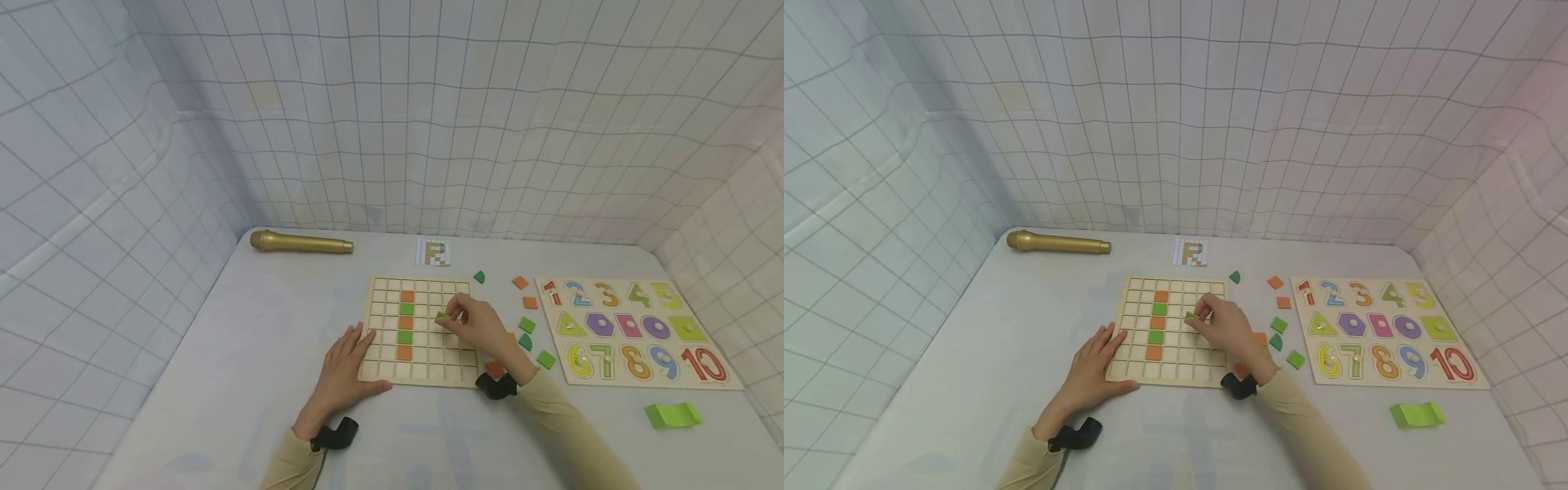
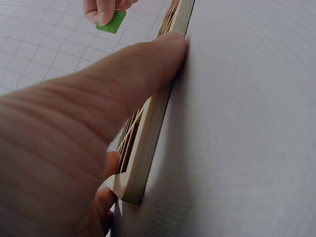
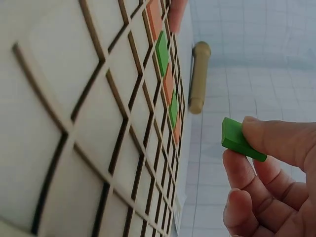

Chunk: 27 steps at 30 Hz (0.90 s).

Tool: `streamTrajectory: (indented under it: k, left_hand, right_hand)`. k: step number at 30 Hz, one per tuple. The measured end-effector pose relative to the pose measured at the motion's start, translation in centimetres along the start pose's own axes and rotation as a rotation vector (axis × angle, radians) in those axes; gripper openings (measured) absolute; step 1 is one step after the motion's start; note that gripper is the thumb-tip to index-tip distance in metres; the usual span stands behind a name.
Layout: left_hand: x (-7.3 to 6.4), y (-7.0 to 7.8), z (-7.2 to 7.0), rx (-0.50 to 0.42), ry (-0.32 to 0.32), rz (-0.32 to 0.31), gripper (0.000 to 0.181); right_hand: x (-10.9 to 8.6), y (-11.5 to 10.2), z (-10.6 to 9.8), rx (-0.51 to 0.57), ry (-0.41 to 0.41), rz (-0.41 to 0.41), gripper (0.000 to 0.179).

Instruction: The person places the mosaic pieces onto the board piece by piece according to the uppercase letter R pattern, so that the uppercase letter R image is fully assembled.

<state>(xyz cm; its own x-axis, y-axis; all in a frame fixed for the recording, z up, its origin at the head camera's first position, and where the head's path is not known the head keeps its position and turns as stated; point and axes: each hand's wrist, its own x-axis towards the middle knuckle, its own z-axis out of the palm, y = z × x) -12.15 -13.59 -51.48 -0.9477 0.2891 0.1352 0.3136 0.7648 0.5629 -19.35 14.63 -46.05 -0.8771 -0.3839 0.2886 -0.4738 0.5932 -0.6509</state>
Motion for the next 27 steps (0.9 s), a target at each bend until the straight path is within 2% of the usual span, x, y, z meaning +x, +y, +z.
streamTrajectory:
  k: [3, 10, 17, 27]
  left_hand:
    - [0.0, 0.0, 0.0, 0.0, -0.001, -0.001, 0.097]
    - [0.1, 0.1, -0.1, -0.006, 0.003, -0.003, 0.097]
    - [0.1, 0.1, -0.1, 0.007, 0.004, 0.0, 0.096]
    - [0.0, 0.2, 0.0, 0.009, 0.003, -0.005, 0.095]
  right_hand:
    - [-0.1, -1.0, 0.9, 0.007, -0.037, -0.045, 0.02]
    - [-0.5, -3.1, 2.8, -0.007, -0.157, -0.052, 0.016]
    - [-1.0, -4.2, 4.4, -0.049, -0.271, 0.005, 0.014]
    - [-1.4, -4.8, 5.5, -0.084, -0.289, -0.004, 0.016]
